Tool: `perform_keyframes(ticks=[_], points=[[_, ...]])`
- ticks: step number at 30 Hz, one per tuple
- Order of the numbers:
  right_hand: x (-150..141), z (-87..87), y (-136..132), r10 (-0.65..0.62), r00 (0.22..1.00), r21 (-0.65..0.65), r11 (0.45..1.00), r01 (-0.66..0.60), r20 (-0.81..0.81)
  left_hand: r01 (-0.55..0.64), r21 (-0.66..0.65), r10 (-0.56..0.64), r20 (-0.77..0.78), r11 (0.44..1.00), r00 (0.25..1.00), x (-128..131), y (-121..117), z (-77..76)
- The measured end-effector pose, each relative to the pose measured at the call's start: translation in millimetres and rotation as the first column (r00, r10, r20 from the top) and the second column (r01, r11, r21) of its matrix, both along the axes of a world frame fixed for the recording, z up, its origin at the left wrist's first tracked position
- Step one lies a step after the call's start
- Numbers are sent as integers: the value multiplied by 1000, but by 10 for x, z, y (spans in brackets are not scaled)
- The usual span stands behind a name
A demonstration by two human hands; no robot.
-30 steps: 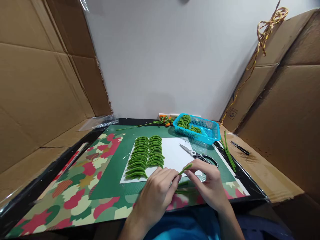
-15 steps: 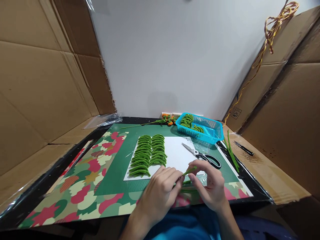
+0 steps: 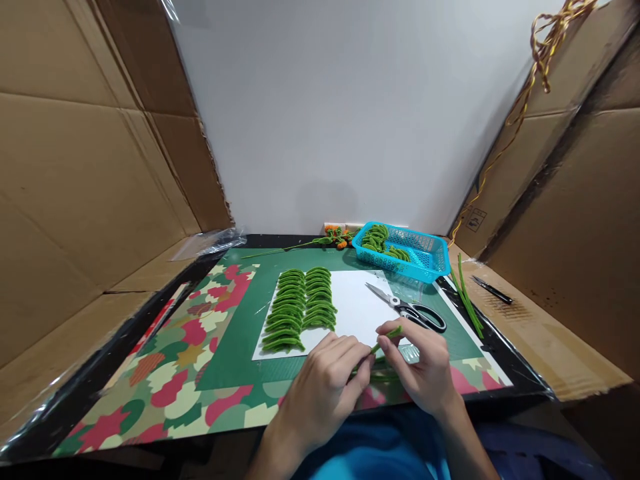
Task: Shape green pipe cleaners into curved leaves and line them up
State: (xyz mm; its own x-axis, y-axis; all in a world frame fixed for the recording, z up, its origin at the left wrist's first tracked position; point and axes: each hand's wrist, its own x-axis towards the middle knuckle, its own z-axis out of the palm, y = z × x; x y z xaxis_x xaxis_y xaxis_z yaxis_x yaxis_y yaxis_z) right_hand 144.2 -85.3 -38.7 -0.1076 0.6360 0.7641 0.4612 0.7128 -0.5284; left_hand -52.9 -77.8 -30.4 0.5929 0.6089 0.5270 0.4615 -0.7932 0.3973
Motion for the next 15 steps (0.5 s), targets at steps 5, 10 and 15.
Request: perform_keyframes(ticks=[5, 10, 15], points=[[-3, 8, 4, -49, 999, 11, 999, 49, 10, -16, 13, 15, 52, 1000, 999, 12, -4, 21], [7, 1, 25, -108, 993, -1, 994, 109, 43, -16, 28, 14, 61, 999, 998, 8, -7, 17], [-2, -31, 57, -149, 987, 51, 988, 146, 62, -31, 10, 30, 55, 999, 998, 10, -7, 28]])
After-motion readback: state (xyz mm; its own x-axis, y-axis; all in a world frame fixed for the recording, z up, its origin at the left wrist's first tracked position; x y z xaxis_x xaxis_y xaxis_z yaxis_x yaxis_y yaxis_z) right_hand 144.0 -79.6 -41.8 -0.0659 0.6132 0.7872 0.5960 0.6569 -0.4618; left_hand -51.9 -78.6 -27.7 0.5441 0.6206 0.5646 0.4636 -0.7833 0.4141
